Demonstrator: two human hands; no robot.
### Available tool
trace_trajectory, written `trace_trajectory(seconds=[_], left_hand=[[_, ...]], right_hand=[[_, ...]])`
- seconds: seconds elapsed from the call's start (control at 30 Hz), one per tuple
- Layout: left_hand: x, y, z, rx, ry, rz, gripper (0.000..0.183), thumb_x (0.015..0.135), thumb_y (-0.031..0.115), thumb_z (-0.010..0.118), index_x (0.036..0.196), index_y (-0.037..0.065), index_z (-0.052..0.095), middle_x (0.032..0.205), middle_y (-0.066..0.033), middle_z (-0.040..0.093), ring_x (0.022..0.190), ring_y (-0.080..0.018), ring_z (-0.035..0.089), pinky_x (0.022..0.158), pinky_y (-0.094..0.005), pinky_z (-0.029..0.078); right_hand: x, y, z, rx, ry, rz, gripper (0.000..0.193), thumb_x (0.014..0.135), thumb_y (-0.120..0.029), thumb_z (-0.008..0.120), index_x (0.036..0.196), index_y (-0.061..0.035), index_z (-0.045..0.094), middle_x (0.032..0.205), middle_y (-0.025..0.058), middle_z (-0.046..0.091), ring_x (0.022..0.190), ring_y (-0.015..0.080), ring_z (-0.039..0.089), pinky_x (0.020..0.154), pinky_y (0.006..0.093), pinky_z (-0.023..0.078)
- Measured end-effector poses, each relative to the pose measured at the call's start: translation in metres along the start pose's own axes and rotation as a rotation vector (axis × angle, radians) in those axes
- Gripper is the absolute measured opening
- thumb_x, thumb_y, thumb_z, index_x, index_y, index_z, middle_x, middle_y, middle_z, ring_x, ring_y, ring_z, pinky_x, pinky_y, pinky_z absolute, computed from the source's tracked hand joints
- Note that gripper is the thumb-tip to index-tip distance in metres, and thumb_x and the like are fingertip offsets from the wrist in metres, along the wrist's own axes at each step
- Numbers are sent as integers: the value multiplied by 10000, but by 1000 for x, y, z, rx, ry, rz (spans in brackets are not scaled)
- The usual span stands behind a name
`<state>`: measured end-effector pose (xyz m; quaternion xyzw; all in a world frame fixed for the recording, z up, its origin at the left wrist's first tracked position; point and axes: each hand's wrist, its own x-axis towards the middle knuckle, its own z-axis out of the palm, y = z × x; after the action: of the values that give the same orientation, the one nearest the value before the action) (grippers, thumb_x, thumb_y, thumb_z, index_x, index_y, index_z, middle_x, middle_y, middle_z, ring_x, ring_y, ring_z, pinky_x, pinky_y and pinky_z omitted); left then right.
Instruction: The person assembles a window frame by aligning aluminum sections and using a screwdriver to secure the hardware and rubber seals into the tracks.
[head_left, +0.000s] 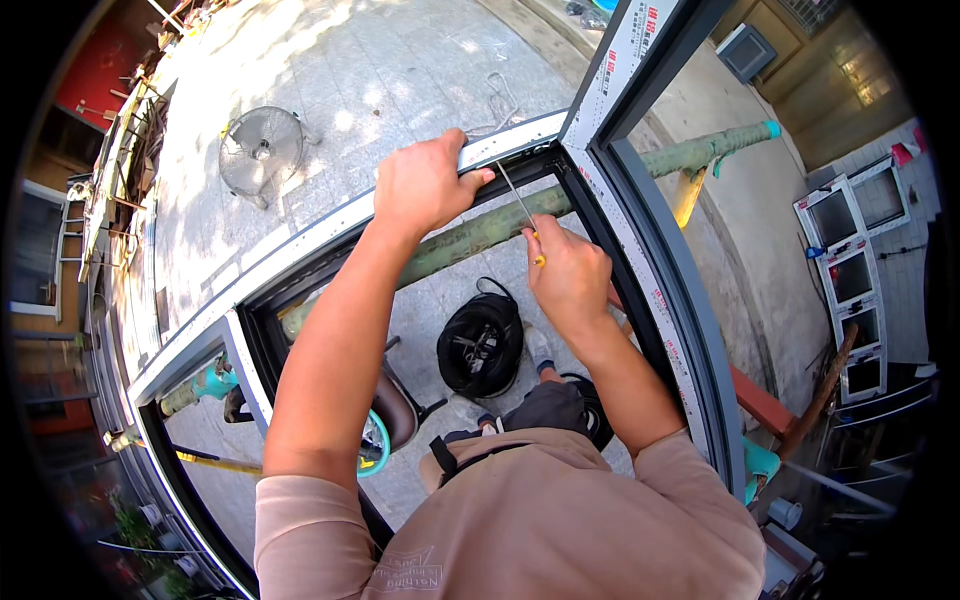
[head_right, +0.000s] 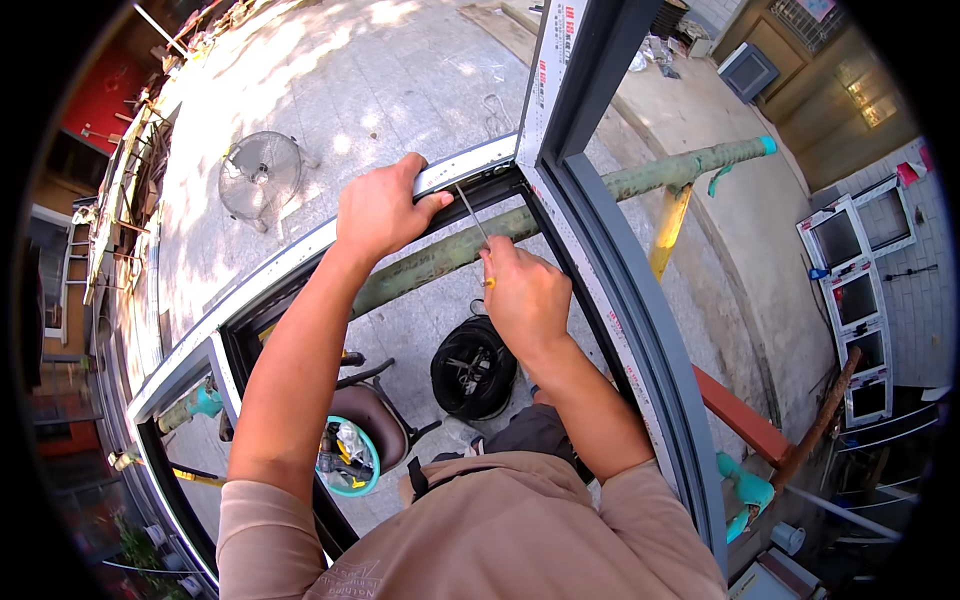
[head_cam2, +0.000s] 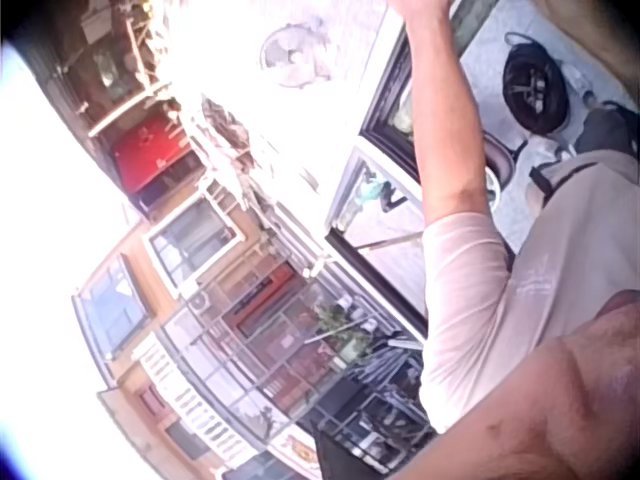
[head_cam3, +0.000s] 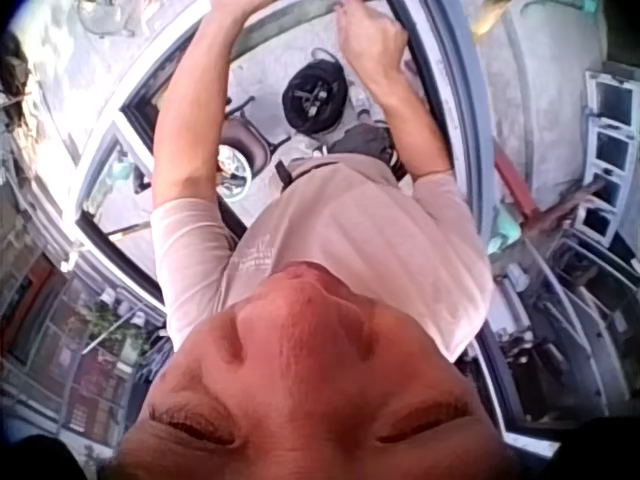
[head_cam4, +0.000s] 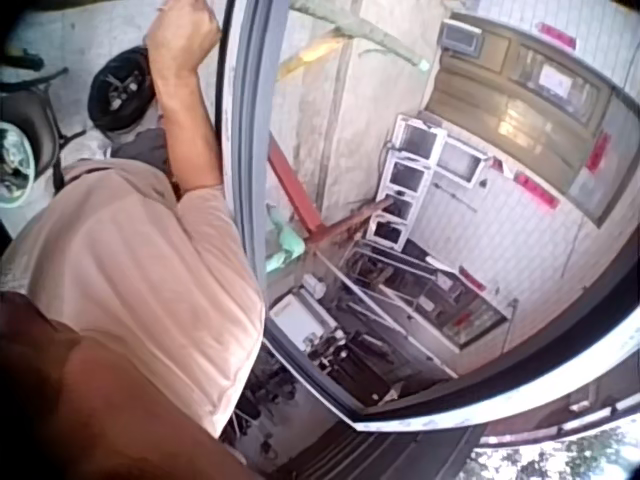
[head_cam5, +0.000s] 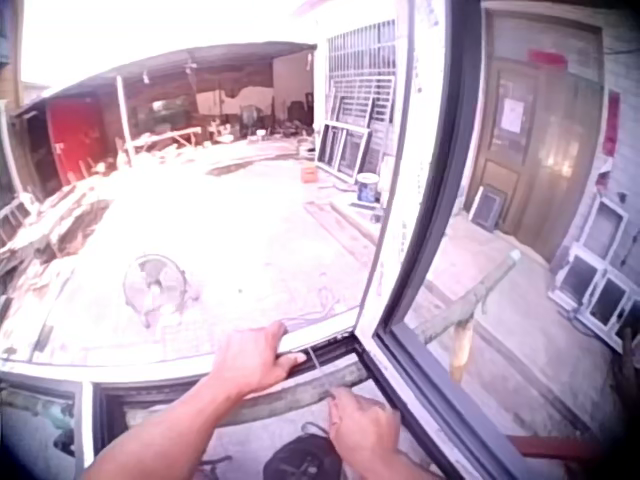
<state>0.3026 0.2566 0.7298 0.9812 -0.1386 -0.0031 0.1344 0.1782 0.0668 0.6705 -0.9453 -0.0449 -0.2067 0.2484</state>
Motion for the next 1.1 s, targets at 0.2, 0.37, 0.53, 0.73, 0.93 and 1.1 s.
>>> trace_trajectory(seconds=[0.2, 0.37, 0.53, 0.73, 0.93, 1.1], left_hand=[[-1, -7, 2, -16, 9, 13, 538, 956, 556, 804, 1226, 99, 714, 1007, -198, 814, 986, -432, 785, 844, -557, 599], [-2, -7, 0, -58, 3, 23, 532, 961, 544, 806, 1219, 88, 711, 1019, -199, 817, 996, -440, 783, 864, -562, 600], [-5, -13, 3, -135, 18, 26, 527, 956, 533, 815, 1186, 72, 708, 1038, -198, 818, 1016, -439, 781, 884, -564, 600], [-4, -19, 11, -186, 44, 104, 498, 972, 510, 805, 1148, 53, 714, 1034, -196, 817, 1016, -430, 786, 884, -556, 609], [-3, -23, 15, -218, 72, 116, 486, 976, 502, 807, 1129, 49, 723, 998, -192, 818, 989, -407, 799, 855, -535, 623], [-5, -24, 12, -224, 17, 93, 462, 982, 492, 815, 1166, 72, 756, 1066, -144, 830, 1065, -362, 801, 898, -492, 630]], right_hand=[[10, 4, -12, 103, -177, 56, 218, 1050, -256, 759, 1134, -57, 727, 853, 206, 773, 785, 431, 769, 684, 525, 597], [17, 11, -14, 226, -225, 75, 296, 1054, -274, 756, 1254, -56, 744, 917, 252, 777, 840, 483, 760, 737, 555, 604], [19, 3, -18, 180, -246, 73, 298, 1060, -277, 747, 1269, -65, 753, 938, 253, 778, 853, 486, 758, 748, 555, 603], [9, -10, -13, -154, -172, 43, 235, 1050, -255, 754, 1219, -93, 762, 893, 219, 785, 785, 466, 758, 704, 554, 596], [10, -15, -13, -235, -156, 69, 187, 1052, -232, 752, 1153, -76, 770, 838, 200, 777, 755, 432, 758, 685, 512, 589], [20, -25, -29, 166, -360, 355, 310, 1129, -301, 698, 1205, -10, 772, 771, 79, 658, 707, 139, 582, 673, 332, 491]])
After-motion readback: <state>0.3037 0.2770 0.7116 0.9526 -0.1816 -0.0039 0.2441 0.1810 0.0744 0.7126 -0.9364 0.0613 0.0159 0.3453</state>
